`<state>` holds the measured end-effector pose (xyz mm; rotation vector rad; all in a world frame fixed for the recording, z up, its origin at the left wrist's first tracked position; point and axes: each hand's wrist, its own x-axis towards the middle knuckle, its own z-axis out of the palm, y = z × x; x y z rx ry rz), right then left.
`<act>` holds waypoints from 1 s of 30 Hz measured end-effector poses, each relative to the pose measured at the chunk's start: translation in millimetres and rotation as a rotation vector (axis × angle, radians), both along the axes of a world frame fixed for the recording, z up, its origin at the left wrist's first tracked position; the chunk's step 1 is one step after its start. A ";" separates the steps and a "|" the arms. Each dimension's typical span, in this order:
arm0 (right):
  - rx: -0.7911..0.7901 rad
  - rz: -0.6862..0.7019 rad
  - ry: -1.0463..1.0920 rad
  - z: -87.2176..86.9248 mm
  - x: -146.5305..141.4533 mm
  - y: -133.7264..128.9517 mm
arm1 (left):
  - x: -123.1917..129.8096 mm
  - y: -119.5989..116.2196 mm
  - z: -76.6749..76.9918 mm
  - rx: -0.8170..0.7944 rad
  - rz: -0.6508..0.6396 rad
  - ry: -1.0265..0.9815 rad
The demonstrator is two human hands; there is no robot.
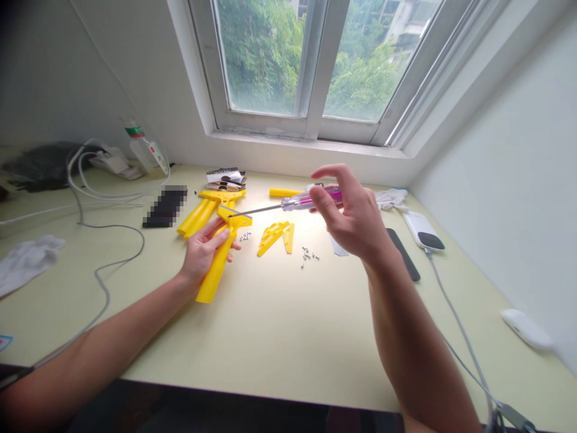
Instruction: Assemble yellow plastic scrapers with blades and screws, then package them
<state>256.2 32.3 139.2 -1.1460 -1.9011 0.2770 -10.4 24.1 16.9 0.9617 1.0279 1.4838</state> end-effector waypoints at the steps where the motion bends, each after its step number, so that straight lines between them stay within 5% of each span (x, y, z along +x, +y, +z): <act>1: -0.033 0.038 0.005 0.3 0.8 0.6 | 0.0 0.1 -0.2 0.000 -0.003 0.001; 10: 0.077 0.073 0.132 16.5 14.4 -6.7 | 2.1 -5.6 15.5 0.036 -0.017 -0.067; 17: 0.124 0.057 0.338 20.2 43.1 -2.0 | -8.5 7.9 10.7 -0.015 0.072 -0.100; 20: -0.169 0.145 0.201 1.2 41.8 -8.2 | -9.2 9.1 10.8 0.016 0.088 -0.089; 23: -0.406 0.246 0.117 -35.3 27.9 -24.6 | -6.7 5.5 13.7 0.040 0.099 -0.074; 27: -0.546 0.227 0.002 -81.7 17.4 -48.9 | -3.8 0.4 14.5 0.055 0.066 -0.070; 30: -0.592 0.242 -0.171 -96.7 21.7 -59.0 | -3.0 -1.9 12.6 0.051 -0.014 -0.068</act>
